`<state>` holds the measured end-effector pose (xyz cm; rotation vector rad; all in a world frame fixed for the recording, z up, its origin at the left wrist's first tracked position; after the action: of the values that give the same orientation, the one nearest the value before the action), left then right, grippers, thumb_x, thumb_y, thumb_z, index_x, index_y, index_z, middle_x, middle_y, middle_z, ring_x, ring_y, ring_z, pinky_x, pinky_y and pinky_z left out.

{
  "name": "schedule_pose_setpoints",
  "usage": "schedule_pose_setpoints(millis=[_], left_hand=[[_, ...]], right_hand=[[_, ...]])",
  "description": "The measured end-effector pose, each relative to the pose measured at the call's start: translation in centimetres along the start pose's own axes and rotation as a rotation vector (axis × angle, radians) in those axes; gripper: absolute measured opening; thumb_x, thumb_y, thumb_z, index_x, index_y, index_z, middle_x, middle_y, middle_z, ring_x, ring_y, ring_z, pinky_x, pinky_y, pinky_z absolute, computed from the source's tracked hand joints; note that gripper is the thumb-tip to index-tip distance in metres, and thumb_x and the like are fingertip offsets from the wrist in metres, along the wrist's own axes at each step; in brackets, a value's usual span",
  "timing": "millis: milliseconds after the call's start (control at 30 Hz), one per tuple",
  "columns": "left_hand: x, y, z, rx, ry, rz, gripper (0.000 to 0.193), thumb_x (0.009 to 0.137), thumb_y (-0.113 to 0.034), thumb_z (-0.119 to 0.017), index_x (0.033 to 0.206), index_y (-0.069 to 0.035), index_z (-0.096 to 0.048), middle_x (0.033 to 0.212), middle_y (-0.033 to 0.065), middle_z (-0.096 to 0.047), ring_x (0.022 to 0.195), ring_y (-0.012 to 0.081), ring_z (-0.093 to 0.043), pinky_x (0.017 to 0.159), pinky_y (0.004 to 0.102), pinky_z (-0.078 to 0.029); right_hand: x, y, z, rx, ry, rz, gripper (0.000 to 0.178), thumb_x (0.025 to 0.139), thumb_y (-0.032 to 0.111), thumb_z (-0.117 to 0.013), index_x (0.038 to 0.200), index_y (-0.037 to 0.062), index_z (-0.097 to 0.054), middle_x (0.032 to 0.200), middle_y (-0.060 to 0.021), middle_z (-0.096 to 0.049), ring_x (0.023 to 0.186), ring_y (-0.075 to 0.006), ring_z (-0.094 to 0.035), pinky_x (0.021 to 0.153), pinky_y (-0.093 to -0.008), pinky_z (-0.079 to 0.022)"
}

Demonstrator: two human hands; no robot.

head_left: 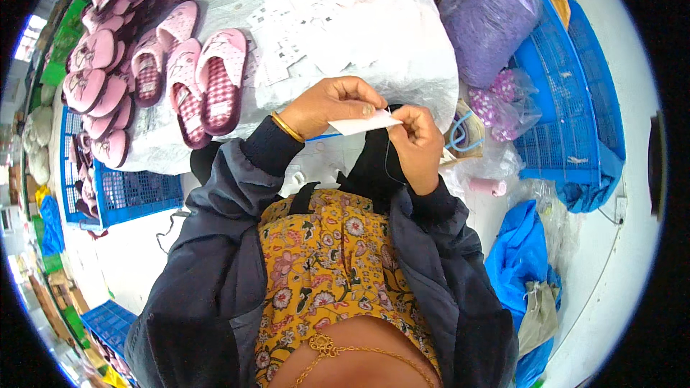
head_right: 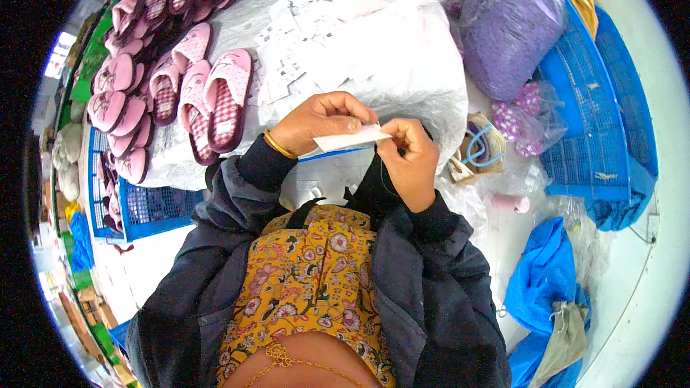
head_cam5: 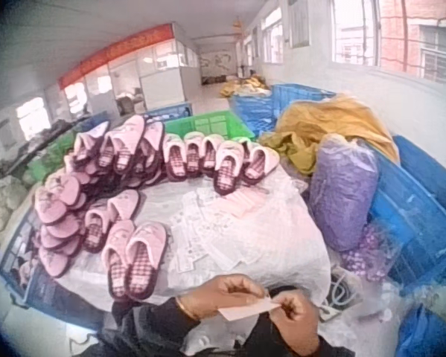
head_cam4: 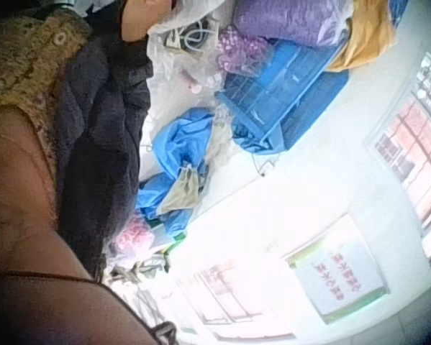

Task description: The person sits on the floor and repeatedly picks up small white tags, peels off backing, and attaches them to pink slippers. They handle the slippers one at a time, placing tagged pairs aside on a white sheet.

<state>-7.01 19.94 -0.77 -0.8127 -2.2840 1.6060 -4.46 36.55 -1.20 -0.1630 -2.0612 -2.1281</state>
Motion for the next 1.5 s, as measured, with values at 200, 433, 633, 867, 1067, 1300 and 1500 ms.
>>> schedule_pose_setpoints(millis=[200,433,633,867,1067,1300,1500], left_hand=[[-2.2,0.0,0.8,0.331,0.145,0.101,0.028,0.091,-0.011,-0.068,0.117,-0.002,-0.066,0.115,0.0041,-0.066,0.105,0.0113,-0.06,0.096,0.028,-0.046],[-3.9,-0.5,1.0,0.434,0.176,0.085,0.024,0.094,-0.015,-0.066,0.114,-0.002,-0.067,0.112,0.0029,-0.067,0.105,0.0106,-0.058,0.095,0.0285,-0.045],[-4.6,-0.9,0.7,0.72,-0.017,-0.14,0.011,0.091,-0.012,-0.064,0.097,-0.004,-0.066,0.107,0.0082,-0.065,0.102,0.0198,-0.059,0.091,0.0345,-0.046],[-7.5,-4.4,0.7,1.094,-0.342,-0.496,0.005,0.085,-0.008,-0.066,0.087,-0.006,-0.062,0.108,0.0091,-0.061,0.108,0.0279,-0.054,0.093,0.0377,-0.043],[-8.8,-4.1,2.1,1.022,-0.466,-0.53,0.01,0.084,-0.009,-0.068,0.092,-0.005,-0.064,0.11,0.0107,-0.061,0.105,0.0298,-0.056,0.093,0.0388,-0.044],[-9.5,-5.6,6.9,1.623,-0.885,-0.344,0.03,0.081,-0.017,-0.073,0.106,-0.001,-0.065,0.111,0.0169,-0.062,0.104,0.037,-0.057,0.089,0.0427,-0.048],[-7.8,-4.5,9.0,1.816,-0.828,-0.148,0.026,0.083,-0.024,-0.07,0.098,-0.003,-0.066,0.098,0.0129,-0.062,0.093,0.0338,-0.059,0.079,0.0437,-0.05]], right_hand=[[-0.7,1.6,-1.9,-0.184,0.145,0.201,0.016,0.077,-0.005,-0.066,0.091,0.0017,-0.064,0.079,-0.006,-0.063,0.068,-0.012,-0.06,0.064,-0.0255,-0.049],[-1.0,2.6,-3.6,-0.247,0.272,0.28,0.017,0.075,-0.006,-0.066,0.089,0.0032,-0.065,0.08,-0.0079,-0.064,0.065,-0.0151,-0.062,0.061,-0.0275,-0.05],[-1.4,2.0,-5.0,-0.278,0.362,0.273,0.017,0.077,-0.003,-0.067,0.092,0.0036,-0.066,0.081,-0.0073,-0.065,0.066,-0.0143,-0.061,0.061,-0.0275,-0.049],[0.8,2.2,-4.9,-0.105,0.364,-0.012,0.022,0.086,0.006,-0.07,0.107,0.0022,-0.065,0.086,-0.0022,-0.064,0.072,-0.006,-0.055,0.065,-0.023,-0.045],[1.0,1.2,-8.8,-0.001,0.406,-0.082,0.024,0.089,0.006,-0.069,0.112,0.0005,-0.062,0.085,-0.004,-0.066,0.071,-0.0063,-0.056,0.064,-0.0228,-0.047],[1.1,1.2,-9.3,-0.125,0.377,-0.001,0.027,0.092,0.006,-0.064,0.118,-0.0001,-0.061,0.088,-0.0065,-0.065,0.074,-0.0093,-0.058,0.068,-0.0249,-0.049],[1.0,0.7,-9.2,-0.091,0.418,-0.019,0.03,0.092,0.006,-0.065,0.121,0.0,-0.061,0.088,-0.006,-0.065,0.075,-0.0084,-0.057,0.068,-0.0241,-0.049]])
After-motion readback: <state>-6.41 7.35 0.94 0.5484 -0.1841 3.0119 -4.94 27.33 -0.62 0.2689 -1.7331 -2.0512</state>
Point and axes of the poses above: each hand's wrist, its own x-axis towards the middle knuckle, its own z-axis out of the back of the hand, y = z × x, the point moved 7 cm from there along x, towards the middle knuckle
